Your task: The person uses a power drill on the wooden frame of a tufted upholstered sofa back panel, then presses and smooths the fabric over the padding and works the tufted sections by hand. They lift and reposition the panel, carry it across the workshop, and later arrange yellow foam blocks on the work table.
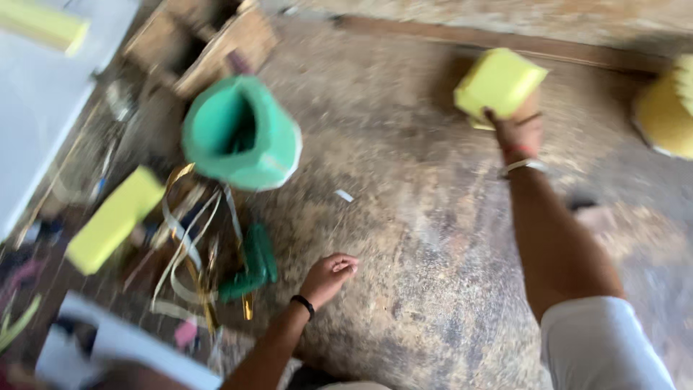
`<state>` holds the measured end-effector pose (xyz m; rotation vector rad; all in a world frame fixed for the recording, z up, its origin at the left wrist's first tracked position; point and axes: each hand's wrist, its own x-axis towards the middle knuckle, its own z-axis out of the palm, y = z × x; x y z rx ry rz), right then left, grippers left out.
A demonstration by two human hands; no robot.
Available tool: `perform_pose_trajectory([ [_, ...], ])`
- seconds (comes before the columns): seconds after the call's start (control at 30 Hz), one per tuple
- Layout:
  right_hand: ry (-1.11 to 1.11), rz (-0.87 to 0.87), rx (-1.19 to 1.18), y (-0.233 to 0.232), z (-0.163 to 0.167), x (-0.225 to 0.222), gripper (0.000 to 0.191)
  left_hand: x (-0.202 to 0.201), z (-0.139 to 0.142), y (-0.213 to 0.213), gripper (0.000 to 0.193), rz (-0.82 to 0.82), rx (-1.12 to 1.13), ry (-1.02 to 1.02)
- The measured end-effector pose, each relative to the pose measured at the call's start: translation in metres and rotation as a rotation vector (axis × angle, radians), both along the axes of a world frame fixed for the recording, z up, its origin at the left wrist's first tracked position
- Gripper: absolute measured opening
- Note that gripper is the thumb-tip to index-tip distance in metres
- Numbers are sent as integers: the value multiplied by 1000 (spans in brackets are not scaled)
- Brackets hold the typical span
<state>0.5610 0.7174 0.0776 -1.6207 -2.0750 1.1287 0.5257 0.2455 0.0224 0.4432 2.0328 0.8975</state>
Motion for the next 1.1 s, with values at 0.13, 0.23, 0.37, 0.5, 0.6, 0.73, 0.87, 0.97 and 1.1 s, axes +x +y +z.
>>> perform_pose_trajectory([
  [0.13,-225,8,130,14,-17,-44,136,0,19,-24,28,64,-13,11],
  [0.23,-368,-112,53,20,-19,-53,152,-2,23,-30,28,54,-84,37],
  [0.37,-97,-118,-110,26,-15,-39,119,2,21,-30,27,-16,-23,122],
  [0.5,446,-277,-451,3,-17,-16,53,5,19,-29,27,-50,-36,121],
  [0.6,565,-341,-603,-38,-40,7,10,6,22,-24,27,-89,-50,121],
  [0.73,637,-257,-829,-88,-83,45,6,4,25,-16,29,-121,-16,99],
  [0.87,586,-338,-912,-166,-113,86,1,6,19,-15,33,-105,-54,37],
  [0.97,502,-137,-913,-237,-108,120,15,4,9,-23,34,-93,14,35],
  [1.1,149,-81,-766,-262,-77,130,21,5,1,-29,35,-90,44,36],
])
